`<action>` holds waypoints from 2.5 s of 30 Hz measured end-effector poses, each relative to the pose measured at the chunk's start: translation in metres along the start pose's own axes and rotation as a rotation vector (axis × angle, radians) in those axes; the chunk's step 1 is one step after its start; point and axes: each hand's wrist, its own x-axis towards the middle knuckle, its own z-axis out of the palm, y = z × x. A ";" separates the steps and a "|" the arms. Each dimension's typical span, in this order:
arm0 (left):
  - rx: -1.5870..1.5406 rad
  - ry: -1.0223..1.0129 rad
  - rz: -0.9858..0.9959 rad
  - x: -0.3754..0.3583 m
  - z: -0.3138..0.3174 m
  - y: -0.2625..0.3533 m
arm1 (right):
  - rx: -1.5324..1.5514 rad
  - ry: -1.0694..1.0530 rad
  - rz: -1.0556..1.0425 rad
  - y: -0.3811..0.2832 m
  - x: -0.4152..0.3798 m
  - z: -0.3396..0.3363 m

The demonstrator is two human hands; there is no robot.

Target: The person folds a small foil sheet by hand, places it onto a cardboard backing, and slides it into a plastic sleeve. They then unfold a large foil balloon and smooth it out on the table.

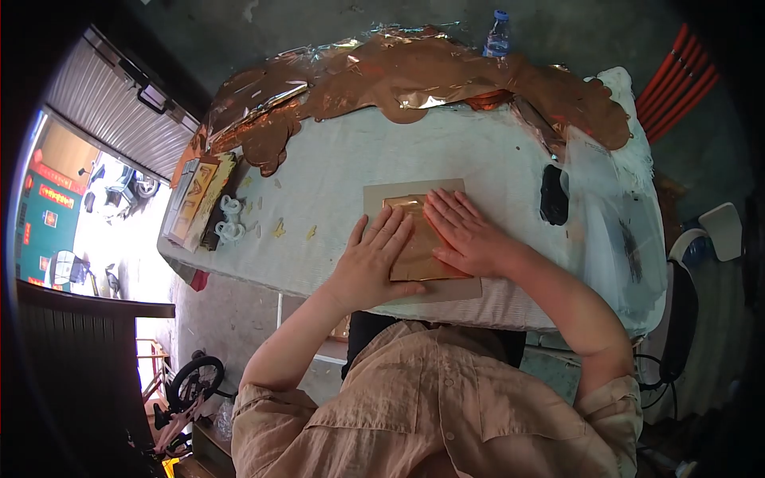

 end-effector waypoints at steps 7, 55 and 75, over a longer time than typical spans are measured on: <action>-0.143 0.276 0.090 0.002 -0.001 0.022 | -0.021 0.056 -0.017 -0.003 -0.001 0.000; 0.047 0.304 0.254 0.021 0.013 0.057 | -0.107 0.251 -0.067 0.003 0.001 0.022; 0.247 0.139 0.564 0.019 -0.003 0.050 | -0.077 0.244 -0.059 0.001 0.000 0.020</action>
